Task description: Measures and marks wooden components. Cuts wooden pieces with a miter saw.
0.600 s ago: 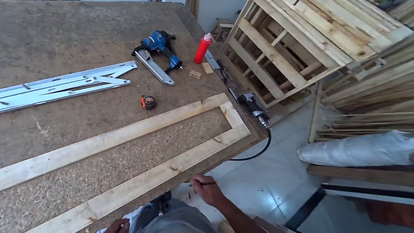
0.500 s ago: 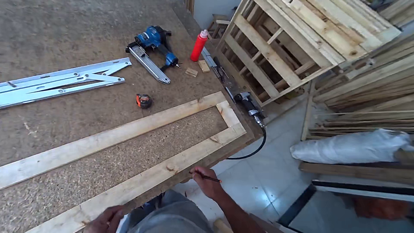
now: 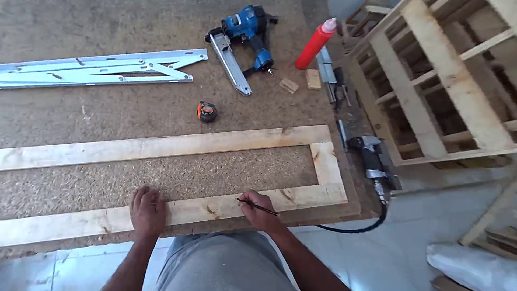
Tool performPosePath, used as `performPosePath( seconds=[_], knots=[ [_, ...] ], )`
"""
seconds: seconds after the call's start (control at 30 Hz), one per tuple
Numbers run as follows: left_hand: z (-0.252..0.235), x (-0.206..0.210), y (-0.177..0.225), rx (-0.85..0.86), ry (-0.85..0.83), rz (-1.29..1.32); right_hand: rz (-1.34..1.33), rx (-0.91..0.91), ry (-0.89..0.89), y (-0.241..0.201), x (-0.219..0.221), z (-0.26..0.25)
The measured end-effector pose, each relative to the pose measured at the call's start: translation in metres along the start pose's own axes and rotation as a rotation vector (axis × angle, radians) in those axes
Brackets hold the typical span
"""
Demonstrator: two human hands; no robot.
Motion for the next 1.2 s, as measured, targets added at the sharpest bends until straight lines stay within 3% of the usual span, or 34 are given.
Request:
performPosePath(
  seconds=[0.1,0.3,1.2],
  knots=[
    [-0.001,0.014,0.0,0.016,0.01,-0.186,-0.008,-0.064,0.018,0.015,0.0,-0.015],
    [-0.002,0.015,0.004,-0.01,0.003,-0.261,-0.016,-0.164,0.026,0.026,0.008,-0.019],
    [-0.003,0.018,0.003,0.011,0.036,-0.251,0.106,-0.146,0.061,0.026,0.014,-0.021]
  ],
)
Point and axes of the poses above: each hand's wrist, its own z-axis away from the middle knuckle, its own x-axis out of the palm, y = z × x, the point moved 2 cm from there along -z, towards the middle knuckle, and after that the axes turned 1 degree about x, right-handed, at the moved point
